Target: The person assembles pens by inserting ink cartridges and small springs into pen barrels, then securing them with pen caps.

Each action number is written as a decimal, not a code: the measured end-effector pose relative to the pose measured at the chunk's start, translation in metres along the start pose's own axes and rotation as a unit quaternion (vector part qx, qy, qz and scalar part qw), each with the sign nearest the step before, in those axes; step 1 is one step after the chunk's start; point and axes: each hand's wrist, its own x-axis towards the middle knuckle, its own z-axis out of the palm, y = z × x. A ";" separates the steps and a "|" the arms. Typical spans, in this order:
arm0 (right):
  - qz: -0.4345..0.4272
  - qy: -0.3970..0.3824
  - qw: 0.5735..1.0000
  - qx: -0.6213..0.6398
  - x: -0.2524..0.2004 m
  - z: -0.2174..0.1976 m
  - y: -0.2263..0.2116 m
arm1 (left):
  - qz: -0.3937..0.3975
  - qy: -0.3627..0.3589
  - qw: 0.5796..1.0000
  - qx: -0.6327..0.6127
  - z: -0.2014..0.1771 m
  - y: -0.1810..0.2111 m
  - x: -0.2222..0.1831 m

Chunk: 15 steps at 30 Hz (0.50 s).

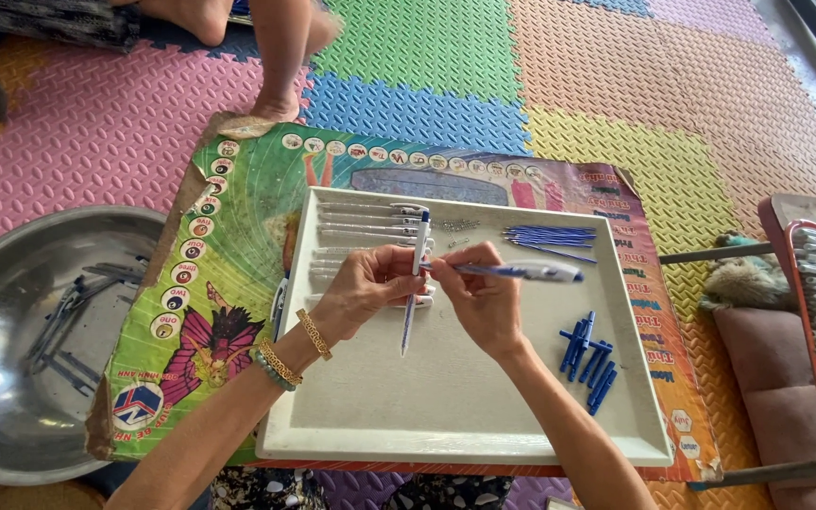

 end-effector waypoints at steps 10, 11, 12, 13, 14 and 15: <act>-0.325 -0.097 0.900 -0.273 -0.018 -0.007 0.049 | 0.001 0.010 0.999 0.046 0.000 -0.004 0.002; -0.302 -0.087 0.917 -0.244 -0.016 -0.007 0.042 | -0.017 0.001 0.999 0.031 -0.001 -0.004 0.002; -0.281 -0.075 0.933 -0.214 -0.012 -0.006 0.034 | -0.033 -0.007 0.999 0.017 -0.002 -0.002 0.002; -0.283 -0.071 0.932 -0.215 -0.005 -0.005 0.021 | -0.031 -0.010 0.999 0.020 -0.003 0.003 0.000; -0.215 -0.036 0.960 -0.174 0.000 -0.006 0.008 | -0.037 -0.021 0.998 0.036 -0.002 0.006 -0.003; -0.145 0.000 0.981 -0.130 0.004 -0.008 -0.004 | -0.042 -0.032 0.997 0.052 -0.001 0.009 -0.004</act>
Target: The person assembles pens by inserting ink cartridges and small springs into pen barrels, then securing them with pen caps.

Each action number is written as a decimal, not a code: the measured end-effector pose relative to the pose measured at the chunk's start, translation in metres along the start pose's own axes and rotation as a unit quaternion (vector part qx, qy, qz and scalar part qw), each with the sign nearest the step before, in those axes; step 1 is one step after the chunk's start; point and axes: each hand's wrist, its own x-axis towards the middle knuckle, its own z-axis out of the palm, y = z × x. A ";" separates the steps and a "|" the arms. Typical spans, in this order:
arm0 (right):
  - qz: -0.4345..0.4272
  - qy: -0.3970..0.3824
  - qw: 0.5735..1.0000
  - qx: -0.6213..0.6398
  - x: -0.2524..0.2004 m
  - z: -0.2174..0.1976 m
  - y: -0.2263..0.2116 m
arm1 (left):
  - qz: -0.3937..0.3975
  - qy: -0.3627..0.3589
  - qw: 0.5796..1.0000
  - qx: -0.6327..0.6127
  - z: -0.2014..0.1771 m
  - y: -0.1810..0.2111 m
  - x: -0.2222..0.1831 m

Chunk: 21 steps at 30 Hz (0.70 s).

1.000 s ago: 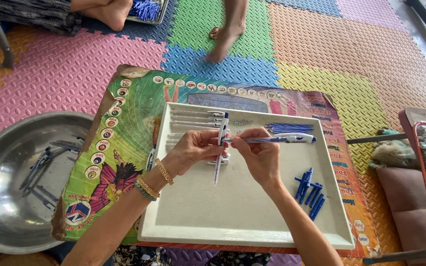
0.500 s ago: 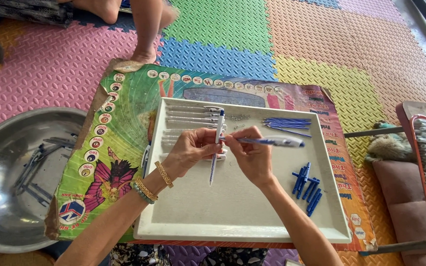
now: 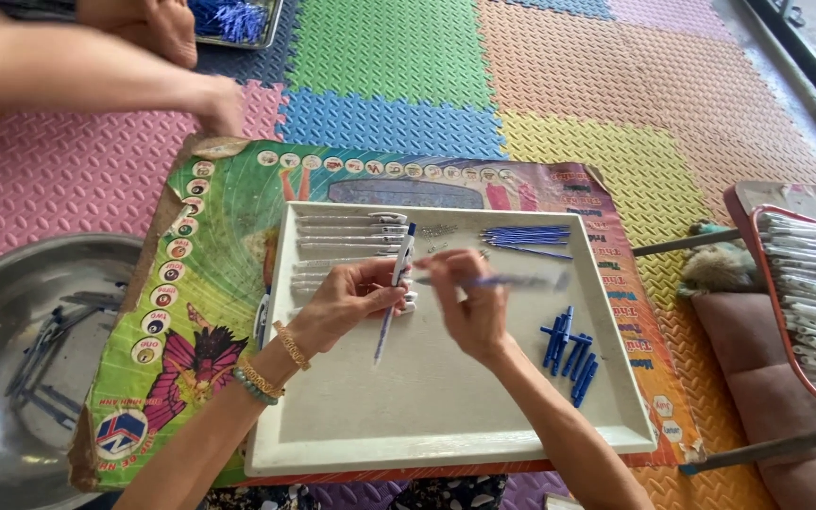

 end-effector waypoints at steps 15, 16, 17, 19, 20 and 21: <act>0.349 -0.063 0.861 0.365 0.012 -0.022 -0.005 | -0.006 -0.132 0.991 0.004 -0.005 -0.008 -0.007; 0.350 -0.060 0.861 0.365 0.011 -0.022 -0.004 | -0.007 -0.134 0.991 0.004 -0.005 -0.010 -0.007; 0.342 -0.062 0.869 0.352 0.010 -0.021 -0.002 | -0.008 -0.140 0.990 0.004 -0.005 -0.012 -0.008; 0.335 -0.063 0.877 0.339 0.009 -0.020 0.000 | -0.010 -0.146 0.989 0.005 -0.005 -0.014 -0.009; 0.335 -0.064 0.878 0.337 0.008 -0.019 0.000 | -0.015 -0.152 0.988 0.006 -0.005 -0.015 -0.009; 0.336 -0.066 0.878 0.334 0.007 -0.018 0.000 | -0.019 -0.159 0.987 0.008 -0.005 -0.016 -0.009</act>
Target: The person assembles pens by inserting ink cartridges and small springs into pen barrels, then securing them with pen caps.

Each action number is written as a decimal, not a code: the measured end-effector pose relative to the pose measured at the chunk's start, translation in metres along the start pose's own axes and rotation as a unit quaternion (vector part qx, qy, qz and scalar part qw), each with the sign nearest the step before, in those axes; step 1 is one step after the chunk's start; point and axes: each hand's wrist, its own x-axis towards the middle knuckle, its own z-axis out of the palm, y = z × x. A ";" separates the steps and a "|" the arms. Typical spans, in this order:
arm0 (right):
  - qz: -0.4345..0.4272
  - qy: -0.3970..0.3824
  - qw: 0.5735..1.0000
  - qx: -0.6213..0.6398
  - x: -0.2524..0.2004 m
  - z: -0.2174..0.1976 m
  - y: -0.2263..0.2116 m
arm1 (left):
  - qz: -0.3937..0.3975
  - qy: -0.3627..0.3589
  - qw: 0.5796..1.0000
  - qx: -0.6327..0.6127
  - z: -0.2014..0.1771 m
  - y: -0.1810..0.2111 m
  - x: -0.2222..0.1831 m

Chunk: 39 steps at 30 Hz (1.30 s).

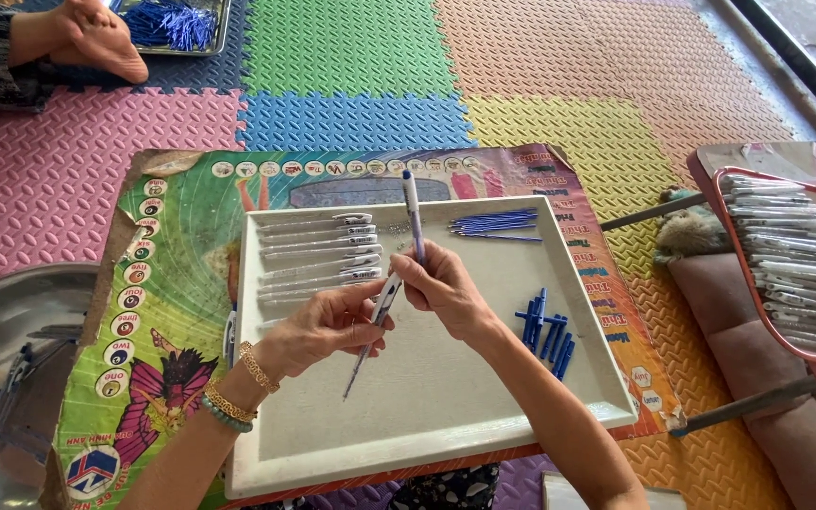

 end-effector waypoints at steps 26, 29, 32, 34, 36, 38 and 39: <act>0.094 0.114 0.855 -0.497 -0.049 -0.150 -0.030 | -0.077 -0.080 0.994 -0.011 0.011 -0.005 -0.002; 0.128 0.107 0.804 -0.571 -0.061 -0.162 -0.032 | -0.087 -0.085 0.993 -0.009 0.010 -0.007 -0.001; 0.112 0.139 0.809 -0.560 -0.061 -0.149 -0.040 | -0.092 -0.085 0.992 -0.007 0.009 -0.008 0.000; 0.093 0.168 0.826 -0.529 -0.058 -0.127 -0.037 | -0.093 -0.084 0.992 -0.005 0.010 -0.007 -0.001; 0.062 0.126 0.899 -0.416 -0.052 -0.097 -0.030 | -0.103 -0.072 0.992 -0.006 0.012 -0.003 -0.001; 0.097 0.072 0.935 -0.333 -0.037 -0.061 -0.038 | -0.103 -0.066 0.993 -0.004 0.016 0.003 -0.004; 0.130 0.014 0.960 -0.247 -0.029 -0.043 -0.042 | -0.102 -0.058 0.993 -0.002 0.017 0.006 -0.005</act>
